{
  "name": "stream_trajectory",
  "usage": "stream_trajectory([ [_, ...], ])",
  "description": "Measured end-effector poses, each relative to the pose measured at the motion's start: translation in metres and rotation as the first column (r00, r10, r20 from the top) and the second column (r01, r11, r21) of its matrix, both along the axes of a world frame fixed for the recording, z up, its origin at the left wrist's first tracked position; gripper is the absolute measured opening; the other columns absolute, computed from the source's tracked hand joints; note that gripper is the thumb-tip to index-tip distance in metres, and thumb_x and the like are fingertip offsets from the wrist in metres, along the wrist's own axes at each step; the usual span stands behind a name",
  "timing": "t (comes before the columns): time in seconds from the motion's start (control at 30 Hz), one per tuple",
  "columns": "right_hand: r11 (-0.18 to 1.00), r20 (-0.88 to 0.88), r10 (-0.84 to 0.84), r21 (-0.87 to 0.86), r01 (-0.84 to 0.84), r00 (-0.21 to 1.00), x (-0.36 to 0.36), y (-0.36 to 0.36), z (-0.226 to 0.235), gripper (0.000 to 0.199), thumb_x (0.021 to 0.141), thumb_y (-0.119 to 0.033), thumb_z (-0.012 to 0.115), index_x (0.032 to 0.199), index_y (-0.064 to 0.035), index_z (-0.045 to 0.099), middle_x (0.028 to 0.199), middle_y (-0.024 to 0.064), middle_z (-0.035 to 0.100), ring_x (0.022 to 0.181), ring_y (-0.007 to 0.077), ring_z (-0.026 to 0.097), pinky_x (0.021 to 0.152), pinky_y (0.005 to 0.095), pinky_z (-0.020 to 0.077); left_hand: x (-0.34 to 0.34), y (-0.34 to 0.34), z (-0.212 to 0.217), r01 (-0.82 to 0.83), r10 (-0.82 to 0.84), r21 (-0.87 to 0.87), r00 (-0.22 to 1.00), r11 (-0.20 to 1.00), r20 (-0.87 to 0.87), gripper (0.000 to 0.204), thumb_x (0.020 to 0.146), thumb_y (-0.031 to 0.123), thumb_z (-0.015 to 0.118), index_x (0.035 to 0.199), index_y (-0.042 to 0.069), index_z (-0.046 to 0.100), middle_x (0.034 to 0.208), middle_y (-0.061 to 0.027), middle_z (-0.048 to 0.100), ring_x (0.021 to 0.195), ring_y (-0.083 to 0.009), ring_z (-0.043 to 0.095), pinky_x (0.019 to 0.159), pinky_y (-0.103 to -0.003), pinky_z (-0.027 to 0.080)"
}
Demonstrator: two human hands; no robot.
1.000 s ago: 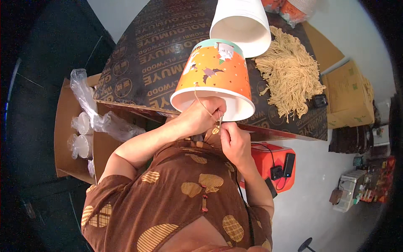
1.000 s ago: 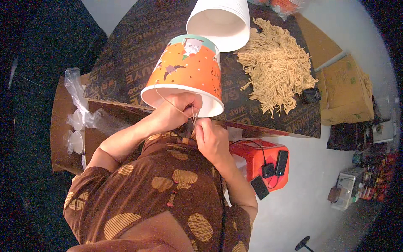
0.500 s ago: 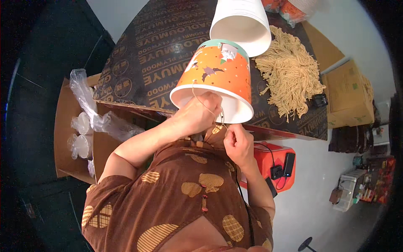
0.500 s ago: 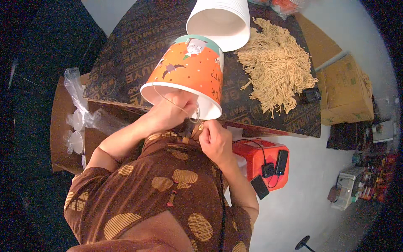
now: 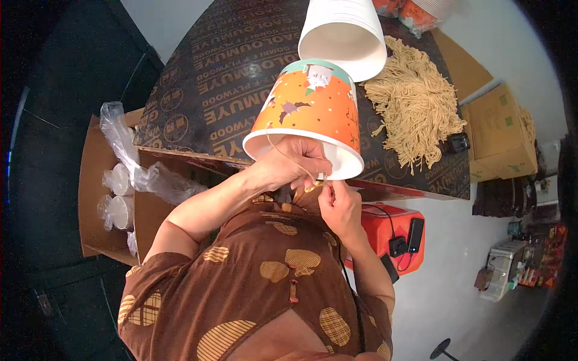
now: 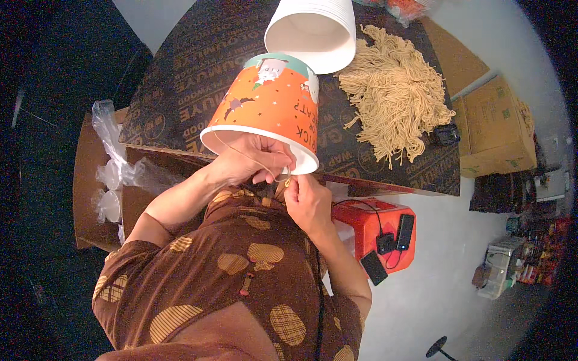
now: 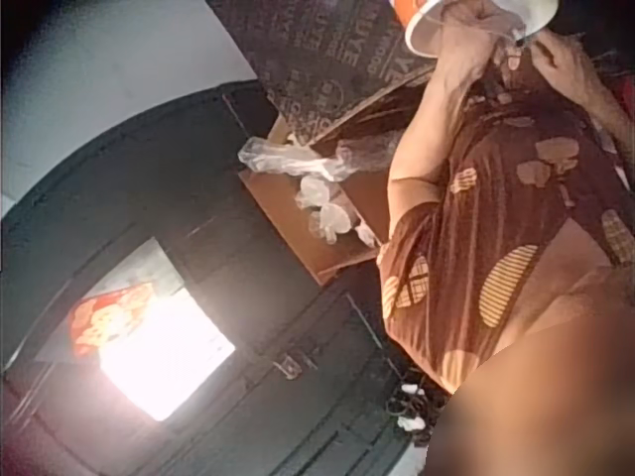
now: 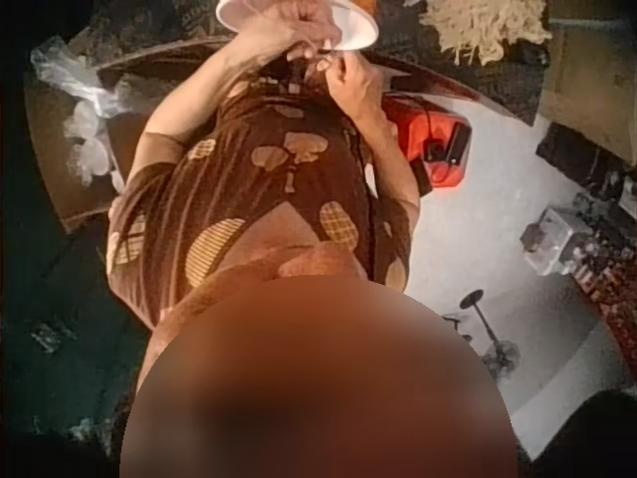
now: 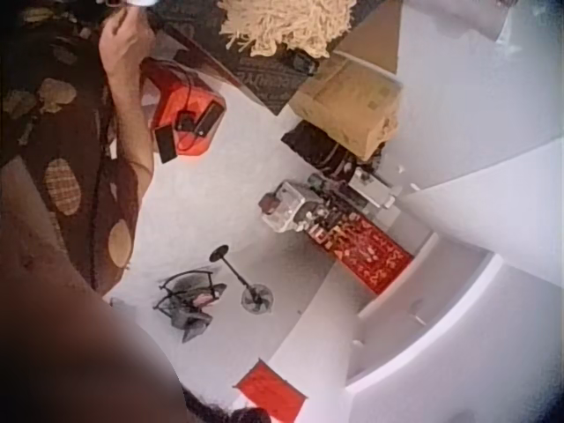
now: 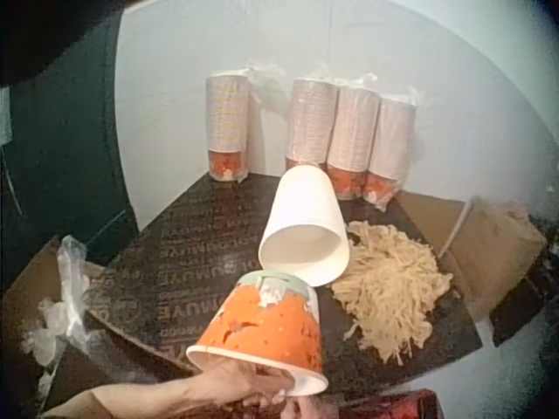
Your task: Attaching yellow string handles to small plastic trick-or-treat buckets.
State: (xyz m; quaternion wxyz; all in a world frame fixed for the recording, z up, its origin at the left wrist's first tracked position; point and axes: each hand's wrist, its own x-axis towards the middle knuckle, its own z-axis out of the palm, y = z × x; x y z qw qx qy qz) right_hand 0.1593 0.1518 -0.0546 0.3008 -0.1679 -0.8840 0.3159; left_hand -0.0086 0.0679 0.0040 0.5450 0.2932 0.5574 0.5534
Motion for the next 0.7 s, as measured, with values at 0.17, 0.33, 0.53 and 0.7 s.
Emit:
stream_trajectory([
  [0.17,1.0,0.008,-0.005,0.0,0.005,1.0,0.002,-0.001,-0.003,0.007,0.081,0.001,0.061,0.086,0.0021,0.056,0.067,0.0205,0.058,0.058,0.0375,0.06,0.052,0.0426,0.0463,0.003,0.004,0.005,0.012,-0.011,-0.037,1.0,0.999,0.019,0.017,0.088,0.009,0.067,0.075,0.0,0.06,0.058,-0.0035,0.058,0.043,-0.0081,0.051,0.038,-0.024,0.037],
  [0.33,0.997,0.008,-0.031,0.074,0.031,0.999,0.007,-0.001,-0.003,0.008,0.082,0.001,0.06,0.09,0.0019,0.06,0.067,0.0204,0.058,0.058,0.0385,0.06,0.053,0.0426,0.0465,0.001,0.005,-0.039,0.186,0.245,0.35,0.428,0.918,-0.87,0.023,0.085,0.015,0.068,0.098,-0.002,0.06,0.087,-0.0114,0.065,0.078,-0.0198,0.063,0.065,-0.035,0.05],
  [0.53,0.885,0.053,0.01,-0.465,0.016,0.999,0.012,-0.003,-0.009,0.006,0.089,-0.003,0.057,0.09,0.0022,0.061,0.069,0.0119,0.063,0.054,0.0191,0.057,0.05,0.0327,0.0442,0.008,0.008,-0.005,0.041,-0.047,-0.024,0.873,0.999,-0.485,0.021,0.085,0.012,0.069,0.074,-0.003,0.061,0.058,-0.0062,0.059,0.053,-0.0134,0.058,0.048,-0.032,0.045],
  [0.7,0.776,0.095,0.074,-0.631,0.003,0.993,0.018,-0.007,-0.016,0.013,0.094,-0.006,0.052,0.093,0.0018,0.062,0.074,0.0034,0.066,0.052,0.0056,0.051,0.047,0.0228,0.0406,0.01,0.009,-0.007,0.036,-0.048,-0.034,0.893,0.999,-0.447,0.022,0.086,0.013,0.068,0.073,-0.003,0.061,0.06,-0.0073,0.061,0.052,-0.0131,0.058,0.047,-0.031,0.046],
])
